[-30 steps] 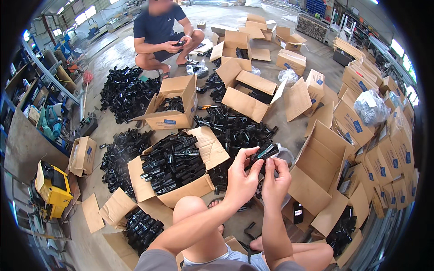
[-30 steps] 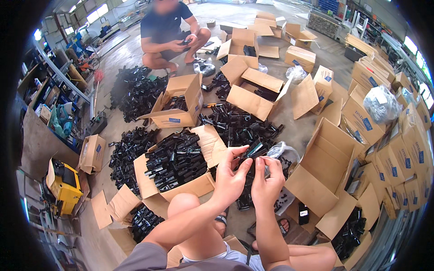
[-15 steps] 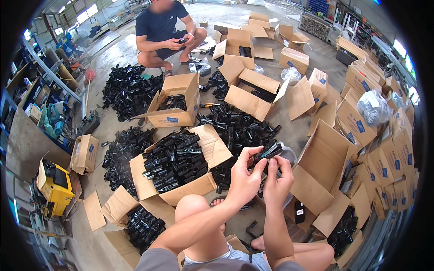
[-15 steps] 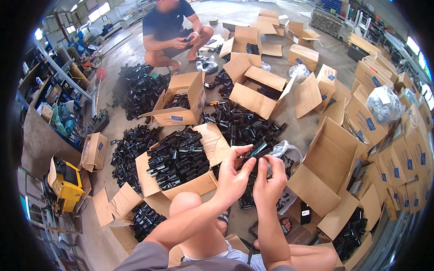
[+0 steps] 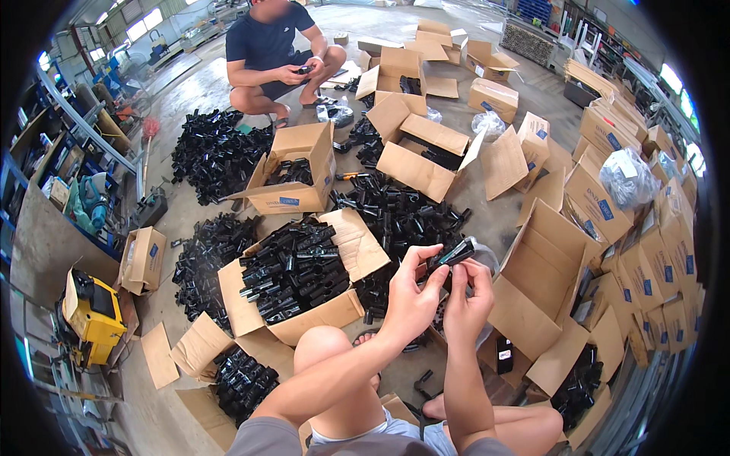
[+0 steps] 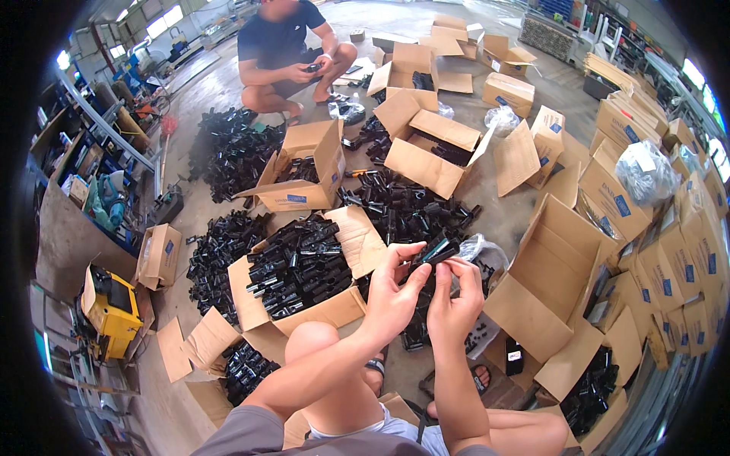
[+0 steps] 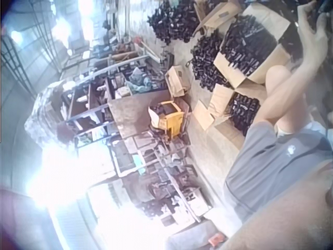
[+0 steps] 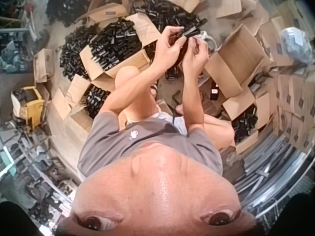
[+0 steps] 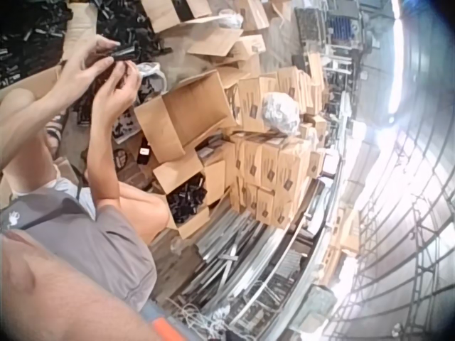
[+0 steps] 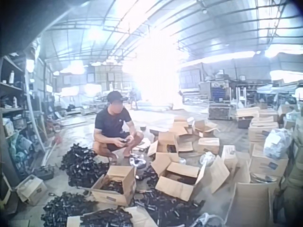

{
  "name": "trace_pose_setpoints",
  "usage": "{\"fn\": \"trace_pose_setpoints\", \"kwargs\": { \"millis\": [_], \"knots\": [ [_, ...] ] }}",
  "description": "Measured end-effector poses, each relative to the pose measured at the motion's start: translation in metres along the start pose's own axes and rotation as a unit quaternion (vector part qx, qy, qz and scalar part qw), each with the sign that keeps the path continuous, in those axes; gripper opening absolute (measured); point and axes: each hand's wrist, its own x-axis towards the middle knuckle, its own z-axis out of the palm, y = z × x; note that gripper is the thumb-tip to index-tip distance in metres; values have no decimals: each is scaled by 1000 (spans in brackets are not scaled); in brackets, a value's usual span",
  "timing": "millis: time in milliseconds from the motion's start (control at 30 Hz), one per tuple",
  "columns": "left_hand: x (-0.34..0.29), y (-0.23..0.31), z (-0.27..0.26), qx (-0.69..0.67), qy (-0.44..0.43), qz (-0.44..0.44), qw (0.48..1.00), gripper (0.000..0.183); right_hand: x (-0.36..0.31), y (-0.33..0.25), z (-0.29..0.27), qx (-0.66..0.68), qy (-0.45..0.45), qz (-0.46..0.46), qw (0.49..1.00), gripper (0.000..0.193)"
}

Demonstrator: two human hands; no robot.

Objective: The person sits on the floor among cardboard boxes and attaches small plastic pieces to a larger black plastic component by hand.

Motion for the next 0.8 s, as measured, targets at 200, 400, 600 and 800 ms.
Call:
{"fn": "trace_pose_setpoints", "kwargs": {
  "millis": [200, 400, 600, 800],
  "knots": [
    [3, 3, -2, -54, -7, 14, 998, 30, -6, -4, -5, 168, -51, 108, 979, 36],
    [18, 20, -23, -74, -173, -75, 979, 52, 6, -27, -45, 122, -145, 161, 969, 32],
    [34, 18, -49, -88, -272, -162, 945, 36, 12, -30, -68, -34, -258, 54, 964, 34],
    [29, 27, -45, -98, -255, -205, 940, 36, 10, -23, -81, -71, -259, -69, 961, 37]
  ]
}}
